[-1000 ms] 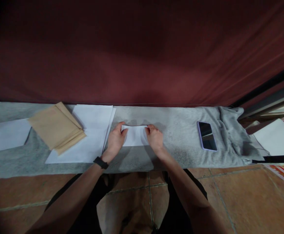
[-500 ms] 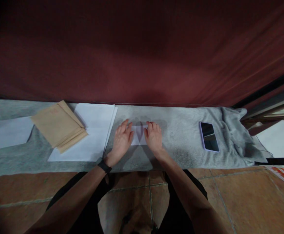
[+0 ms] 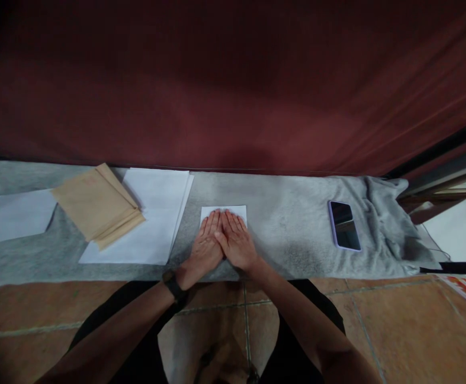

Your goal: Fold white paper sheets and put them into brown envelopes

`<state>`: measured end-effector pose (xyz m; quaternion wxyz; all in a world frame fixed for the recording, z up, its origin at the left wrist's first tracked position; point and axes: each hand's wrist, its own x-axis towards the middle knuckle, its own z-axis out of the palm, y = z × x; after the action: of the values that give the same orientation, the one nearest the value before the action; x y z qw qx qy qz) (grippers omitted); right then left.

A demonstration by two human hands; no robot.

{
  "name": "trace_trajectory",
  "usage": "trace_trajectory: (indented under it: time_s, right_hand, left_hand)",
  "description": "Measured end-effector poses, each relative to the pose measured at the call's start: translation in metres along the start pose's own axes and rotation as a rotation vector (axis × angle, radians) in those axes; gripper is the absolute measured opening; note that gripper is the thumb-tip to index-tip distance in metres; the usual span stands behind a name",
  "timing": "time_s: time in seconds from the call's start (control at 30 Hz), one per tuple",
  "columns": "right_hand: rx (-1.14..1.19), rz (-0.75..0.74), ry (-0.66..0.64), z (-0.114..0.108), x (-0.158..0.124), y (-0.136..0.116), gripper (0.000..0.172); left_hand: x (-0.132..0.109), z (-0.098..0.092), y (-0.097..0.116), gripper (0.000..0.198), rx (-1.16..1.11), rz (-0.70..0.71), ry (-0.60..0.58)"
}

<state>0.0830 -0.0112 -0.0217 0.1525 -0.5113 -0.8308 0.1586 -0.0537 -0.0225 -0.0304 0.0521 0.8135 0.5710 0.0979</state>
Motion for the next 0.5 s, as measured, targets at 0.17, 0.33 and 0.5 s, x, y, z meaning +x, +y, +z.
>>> trace_trajectory:
  time_s: [0.17, 0.33, 0.5]
  right_hand:
    - [-0.089, 0.01, 0.015, 0.003, -0.004, 0.003, 0.067]
    - [-0.139, 0.017, 0.049, 0.006, -0.009, 0.01, 0.068]
    - [-0.153, 0.013, 0.108, 0.006, -0.016, 0.019, 0.07]
  left_hand:
    - [-0.005, 0.002, -0.007, 0.068, -0.008, -0.042, 0.03]
    - [-0.008, 0.002, -0.015, 0.07, -0.022, -0.053, 0.088]
    - [-0.011, -0.005, -0.021, 0.068, -0.021, -0.092, 0.099]
